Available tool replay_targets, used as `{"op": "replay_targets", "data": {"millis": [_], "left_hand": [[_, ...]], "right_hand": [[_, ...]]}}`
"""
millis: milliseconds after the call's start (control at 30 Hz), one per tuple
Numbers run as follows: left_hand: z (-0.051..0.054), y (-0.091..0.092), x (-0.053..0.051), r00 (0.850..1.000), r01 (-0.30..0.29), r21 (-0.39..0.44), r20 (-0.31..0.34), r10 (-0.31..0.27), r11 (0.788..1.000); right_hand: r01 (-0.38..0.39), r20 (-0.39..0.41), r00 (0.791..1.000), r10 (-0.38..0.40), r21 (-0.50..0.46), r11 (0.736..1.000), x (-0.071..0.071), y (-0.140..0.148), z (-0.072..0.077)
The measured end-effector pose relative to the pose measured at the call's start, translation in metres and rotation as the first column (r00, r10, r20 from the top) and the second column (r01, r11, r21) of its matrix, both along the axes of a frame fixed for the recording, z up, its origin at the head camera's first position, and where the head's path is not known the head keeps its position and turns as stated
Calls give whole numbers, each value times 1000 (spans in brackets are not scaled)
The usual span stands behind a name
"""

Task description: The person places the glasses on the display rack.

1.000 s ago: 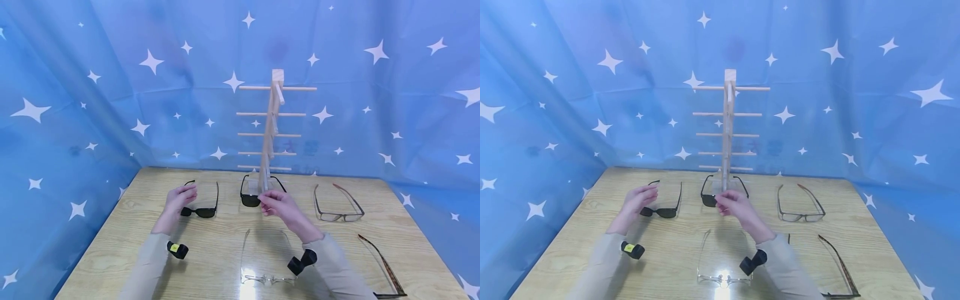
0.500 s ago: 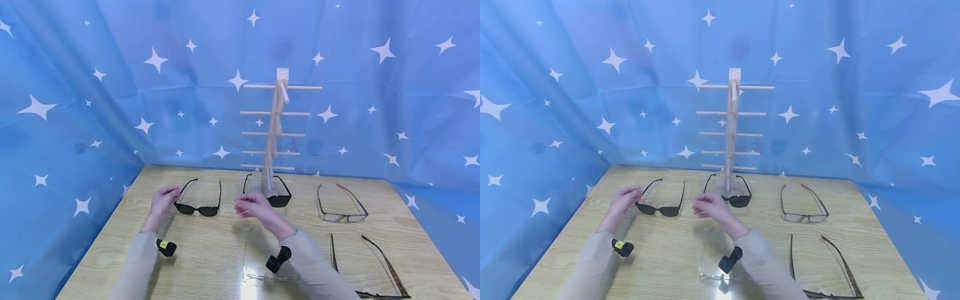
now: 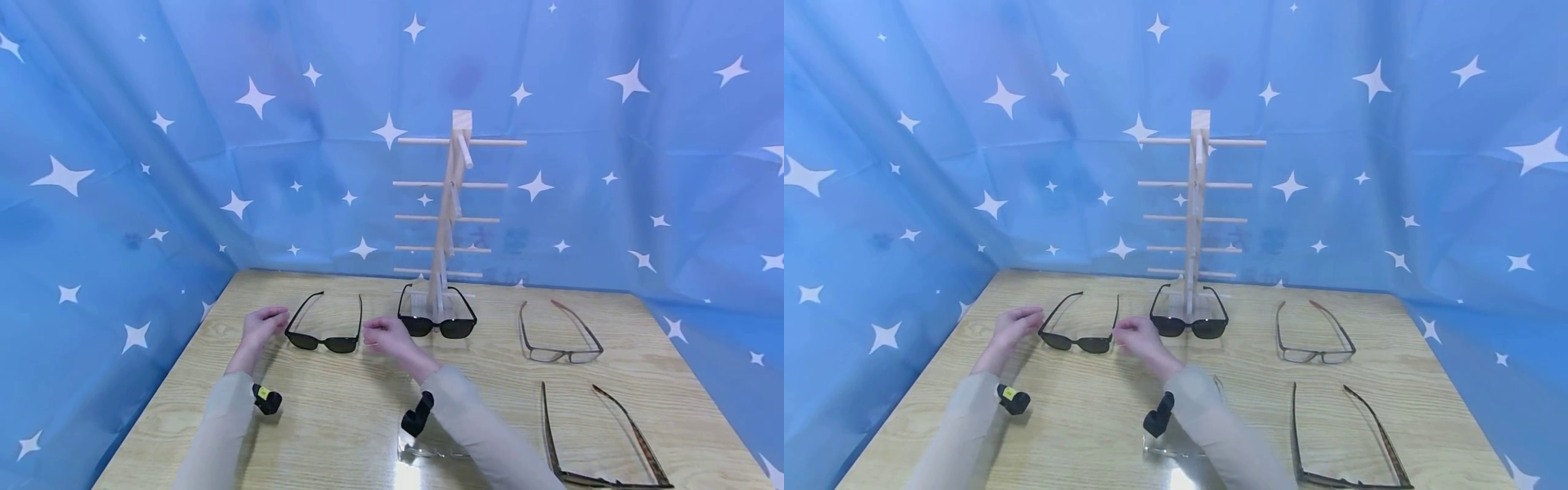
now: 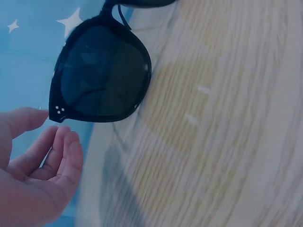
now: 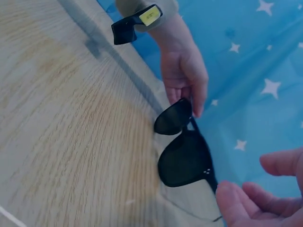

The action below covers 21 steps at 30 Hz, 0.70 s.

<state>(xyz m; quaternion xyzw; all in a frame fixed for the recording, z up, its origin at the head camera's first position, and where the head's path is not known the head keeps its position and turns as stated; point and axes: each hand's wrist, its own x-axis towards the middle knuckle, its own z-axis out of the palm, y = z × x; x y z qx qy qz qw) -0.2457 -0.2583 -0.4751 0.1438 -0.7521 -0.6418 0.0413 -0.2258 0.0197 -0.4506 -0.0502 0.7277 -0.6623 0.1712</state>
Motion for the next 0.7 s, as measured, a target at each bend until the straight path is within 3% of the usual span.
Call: {"op": "replay_targets", "data": {"millis": [267, 467, 700], "left_hand": [[-3, 1, -3, 998, 58, -94, 36, -55, 994], [-6, 1, -4, 997, 53, -132, 70, -44, 990], [-9, -1, -4, 995, 48, -122, 90, -38, 991]], "right_hand": [[24, -11, 1000, -23, 37, 999, -8, -11, -12], [69, 37, 997, -71, 58, 996, -12, -18, -15], [108, 101, 989, -109, 22, 994, -15, -24, -17]]}}
